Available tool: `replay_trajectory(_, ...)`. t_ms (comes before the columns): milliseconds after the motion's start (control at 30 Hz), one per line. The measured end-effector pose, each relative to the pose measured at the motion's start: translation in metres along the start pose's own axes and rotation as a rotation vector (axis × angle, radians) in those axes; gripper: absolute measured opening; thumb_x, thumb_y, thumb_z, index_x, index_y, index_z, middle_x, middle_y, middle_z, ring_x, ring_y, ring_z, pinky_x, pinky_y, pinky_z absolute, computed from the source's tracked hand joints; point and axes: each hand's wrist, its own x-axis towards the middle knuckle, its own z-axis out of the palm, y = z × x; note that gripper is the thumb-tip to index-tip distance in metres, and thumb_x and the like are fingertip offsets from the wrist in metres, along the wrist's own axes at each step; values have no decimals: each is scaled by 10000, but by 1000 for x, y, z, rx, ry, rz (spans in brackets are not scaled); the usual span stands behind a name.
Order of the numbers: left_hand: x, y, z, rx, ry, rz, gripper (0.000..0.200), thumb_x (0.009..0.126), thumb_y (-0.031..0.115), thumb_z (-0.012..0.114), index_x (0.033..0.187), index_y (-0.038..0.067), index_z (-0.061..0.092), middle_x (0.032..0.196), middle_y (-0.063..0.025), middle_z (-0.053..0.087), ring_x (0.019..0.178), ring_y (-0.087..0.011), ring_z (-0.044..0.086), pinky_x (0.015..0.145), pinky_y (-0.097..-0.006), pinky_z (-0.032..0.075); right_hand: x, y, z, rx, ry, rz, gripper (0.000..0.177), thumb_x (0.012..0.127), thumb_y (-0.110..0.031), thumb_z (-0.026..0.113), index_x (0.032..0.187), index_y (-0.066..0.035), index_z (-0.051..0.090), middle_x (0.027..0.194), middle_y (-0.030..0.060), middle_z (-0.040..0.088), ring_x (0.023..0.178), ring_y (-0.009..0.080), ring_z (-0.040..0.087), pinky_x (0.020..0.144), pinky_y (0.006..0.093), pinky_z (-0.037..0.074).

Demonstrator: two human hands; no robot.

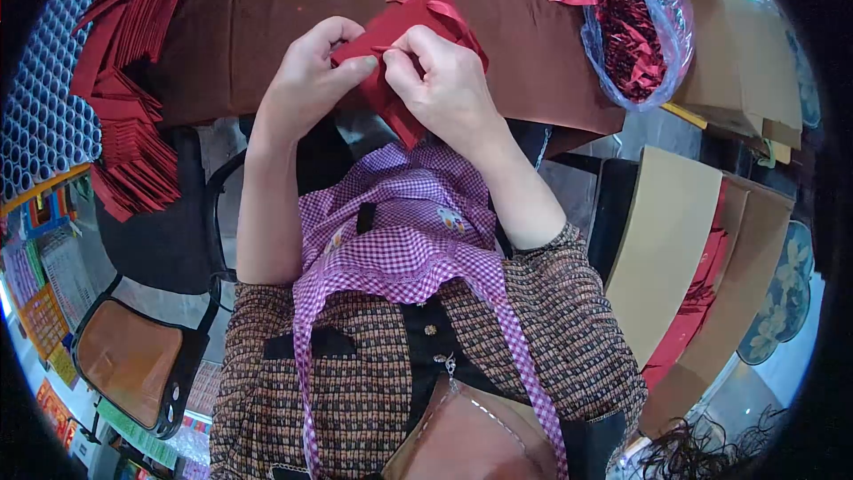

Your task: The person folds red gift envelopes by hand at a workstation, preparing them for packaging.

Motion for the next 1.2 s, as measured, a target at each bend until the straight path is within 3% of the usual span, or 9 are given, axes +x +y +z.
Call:
replay_trajectory(267, 1, -3, 6, 98, 25, 71, 169, 836, 31, 652, 989, -25, 609, 839, -30, 633, 739, -58, 574, 641, -229, 496, 0, 2, 1, 21, 51, -33, 131, 817, -116, 637, 762, -6, 592, 682, 140, 632, 608, 249, 639, 558, 336, 505)
replay_trajectory(333, -1, 0, 8, 343, 81, 199, 162, 822, 33, 663, 962, -32, 614, 819, -51, 637, 719, -81, 584, 628, -248, 498, -1, 4, 3, -46, 86, -102, 117, 803, -102, 638, 750, -11, 586, 677, 130, 625, 615, 258, 635, 562, 344, 507)
replay_trajectory(600, 0, -4, 11, 422, 132, 210, 151, 783, 17, 680, 905, -36, 609, 832, -92, 628, 747, -140, 602, 652, -285, 492, -5, 7, 8, -117, 136, -192, 110, 787, -71, 636, 731, -24, 554, 642, 122, 578, 598, 265, 612, 543, 358, 496)
replay_trajectory(700, 1, -8, 12, 429, 135, 265, 140, 770, 6, 680, 881, -37, 606, 845, -105, 631, 747, -162, 608, 662, -294, 493, -8, 7, 9, -94, 131, -156, 108, 784, -66, 634, 725, -20, 556, 637, 129, 577, 593, 274, 608, 533, 360, 490)
replay_trajectory(800, 1, -9, 15, 404, 139, 281, 126, 766, 0, 678, 859, -38, 603, 860, -111, 640, 744, -172, 612, 667, -295, 496, -11, 10, 12, -25, 152, -133, 101, 796, -56, 627, 728, -10, 567, 622, 122, 577, 568, 218, 597, 518, 336, 476)
replay_trajectory(867, 2, -10, 16, 393, 139, 267, 120, 765, -2, 677, 851, -38, 602, 868, -112, 644, 745, -172, 613, 670, -294, 498, -14, 11, 14, 148, 137, 19, 93, 813, -44, 615, 739, 2, 584, 600, 86, 570, 549, 118, 561, 503, 292, 453)
replay_trajectory(1067, 2, -15, 21, 377, 160, 268, 119, 765, -4, 676, 847, -35, 596, 886, -116, 650, 765, -173, 621, 677, -292, 501, -20, 6, 20, 428, 169, 333, 92, 822, -35, 608, 749, 18, 592, 592, 26, 542, 569, 36, 505, 496, 247, 424)
replay_trajectory(1133, 0, -16, 20, 365, 118, 217, 79, 789, -53, 651, 852, -30, 609, 956, -41, 632, 821, -86, 569, 717, -228, 474, -22, 8, 23, 372, 201, 250, 91, 817, -33, 611, 744, 18, 588, 596, 43, 550, 562, 62, 527, 498, 261, 433)
replay_trajectory(1200, 0, -16, 19, 383, 118, 210, 80, 791, -54, 648, 857, -28, 610, 957, -39, 632, 821, -85, 567, 719, -229, 475, -23, 14, 25, 315, 231, 166, 92, 811, -31, 614, 738, 17, 585, 600, 60, 558, 555, 87, 550, 500, 275, 442)
